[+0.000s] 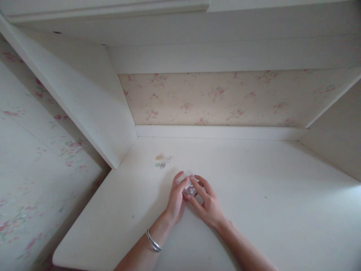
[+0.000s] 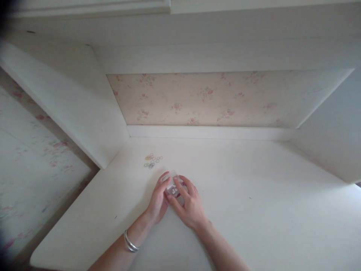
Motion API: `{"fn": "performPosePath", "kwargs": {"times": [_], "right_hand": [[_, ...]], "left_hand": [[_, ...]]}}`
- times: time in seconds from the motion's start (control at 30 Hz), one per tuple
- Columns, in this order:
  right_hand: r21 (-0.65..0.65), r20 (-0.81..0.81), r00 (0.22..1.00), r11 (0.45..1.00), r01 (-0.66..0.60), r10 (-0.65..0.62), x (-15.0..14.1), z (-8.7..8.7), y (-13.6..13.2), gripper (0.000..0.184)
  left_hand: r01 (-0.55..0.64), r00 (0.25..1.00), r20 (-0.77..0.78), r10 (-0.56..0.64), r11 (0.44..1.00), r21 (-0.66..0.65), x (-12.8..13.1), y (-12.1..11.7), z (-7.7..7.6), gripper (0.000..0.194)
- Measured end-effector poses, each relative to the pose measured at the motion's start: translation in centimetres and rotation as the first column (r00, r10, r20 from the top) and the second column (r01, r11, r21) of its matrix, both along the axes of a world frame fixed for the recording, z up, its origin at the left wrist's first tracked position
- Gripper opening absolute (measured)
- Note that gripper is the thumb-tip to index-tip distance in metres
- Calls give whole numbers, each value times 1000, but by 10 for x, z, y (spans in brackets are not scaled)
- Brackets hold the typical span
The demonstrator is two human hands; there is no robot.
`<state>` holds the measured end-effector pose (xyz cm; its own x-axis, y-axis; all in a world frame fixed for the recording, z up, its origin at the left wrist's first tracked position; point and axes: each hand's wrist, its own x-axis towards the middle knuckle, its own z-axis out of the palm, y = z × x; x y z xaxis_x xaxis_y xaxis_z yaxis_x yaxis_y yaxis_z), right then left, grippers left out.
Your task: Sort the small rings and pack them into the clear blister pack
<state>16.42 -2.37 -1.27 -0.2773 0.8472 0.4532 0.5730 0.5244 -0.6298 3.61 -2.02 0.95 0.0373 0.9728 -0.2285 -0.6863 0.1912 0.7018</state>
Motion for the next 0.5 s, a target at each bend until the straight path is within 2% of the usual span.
{"fn": "performPosePath", "kwargs": {"times": [0.2,0.4,0.5], "right_hand": [[24,-22,999,999,28,-28,2,-4,1,53],[28,26,1000,1000,-12,11,1,-2,1,52],[35,16,1000,999,-12,11,-1,-2,2,53]], "left_hand": [[29,999,14,-29,999,34,2,-3,6,53],[-23,1000,3,22,1000,21,2,0,3,51],[-6,1000,-6,7,999,45,2,0,3,49]]}}
